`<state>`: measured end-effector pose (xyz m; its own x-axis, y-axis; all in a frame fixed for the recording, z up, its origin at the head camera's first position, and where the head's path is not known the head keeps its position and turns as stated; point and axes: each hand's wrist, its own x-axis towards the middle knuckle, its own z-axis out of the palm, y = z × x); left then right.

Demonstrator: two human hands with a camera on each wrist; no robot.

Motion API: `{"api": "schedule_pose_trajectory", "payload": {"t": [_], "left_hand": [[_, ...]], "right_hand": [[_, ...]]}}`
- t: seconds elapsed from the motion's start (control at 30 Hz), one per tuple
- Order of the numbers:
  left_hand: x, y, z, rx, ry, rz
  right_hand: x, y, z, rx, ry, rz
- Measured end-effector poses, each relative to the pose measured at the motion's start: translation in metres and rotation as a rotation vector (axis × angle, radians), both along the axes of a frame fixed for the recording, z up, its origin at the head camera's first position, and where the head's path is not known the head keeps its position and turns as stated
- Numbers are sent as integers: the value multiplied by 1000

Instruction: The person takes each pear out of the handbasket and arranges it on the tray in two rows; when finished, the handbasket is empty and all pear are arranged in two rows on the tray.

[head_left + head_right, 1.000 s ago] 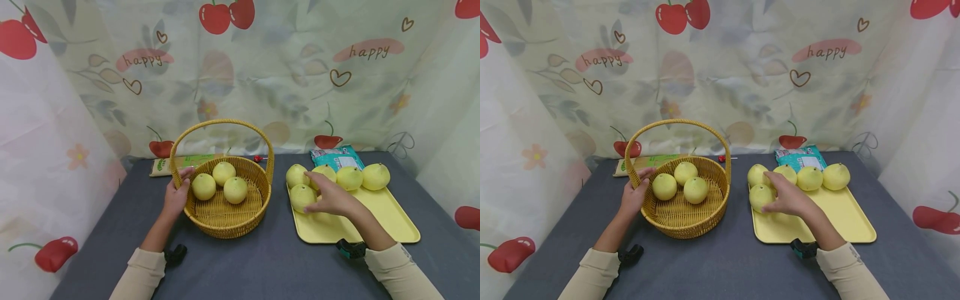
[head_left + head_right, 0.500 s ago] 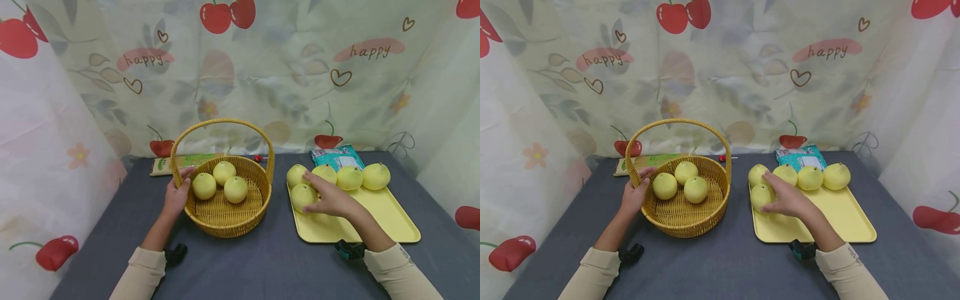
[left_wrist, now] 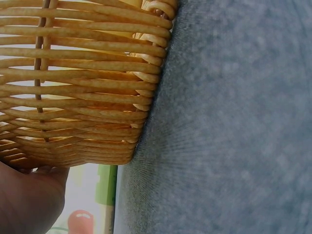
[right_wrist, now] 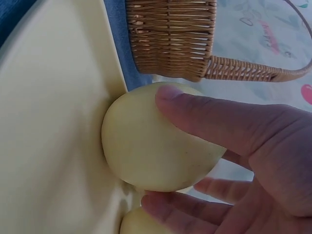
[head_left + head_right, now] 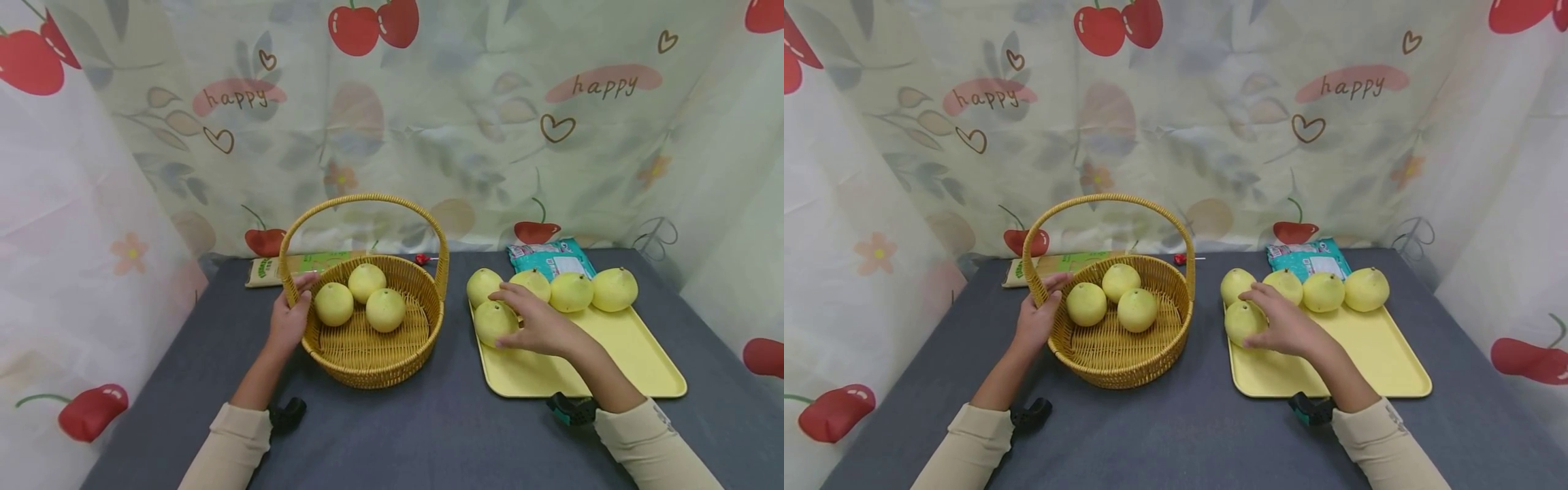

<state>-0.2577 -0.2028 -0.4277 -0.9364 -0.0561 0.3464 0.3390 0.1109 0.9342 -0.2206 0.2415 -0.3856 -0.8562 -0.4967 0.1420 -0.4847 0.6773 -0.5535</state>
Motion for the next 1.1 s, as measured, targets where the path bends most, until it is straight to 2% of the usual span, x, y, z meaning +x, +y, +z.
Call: {"api": "schedule_pose_trajectory", "payload": {"t": [0.13, 0.23, 0.43, 0.67, 0.77, 0.87, 0.97, 1.1], "left_hand": [[0, 0, 0, -5, -7, 1], [1, 0, 0, -6, -9, 1], [2, 0, -1, 3, -13, 0], [1, 1, -1, 3, 4, -9], [0, 2, -3, 2, 2, -5], [0, 3, -4, 2, 1, -9], [0, 4, -4, 6, 11, -14], [1, 2, -1, 12, 24, 2]], "right_hand": [[2, -2, 3, 31, 2, -10], [2, -9, 6, 41, 40, -23], [5, -36, 12, -52, 217, -5], [5, -72, 17, -127, 253, 36], [4, -83, 16, -141, 299, 2], [3, -89, 14, -164, 330, -70], [3, -94, 12, -208, 321, -71], [-1, -107, 11, -228, 251, 28]]}}
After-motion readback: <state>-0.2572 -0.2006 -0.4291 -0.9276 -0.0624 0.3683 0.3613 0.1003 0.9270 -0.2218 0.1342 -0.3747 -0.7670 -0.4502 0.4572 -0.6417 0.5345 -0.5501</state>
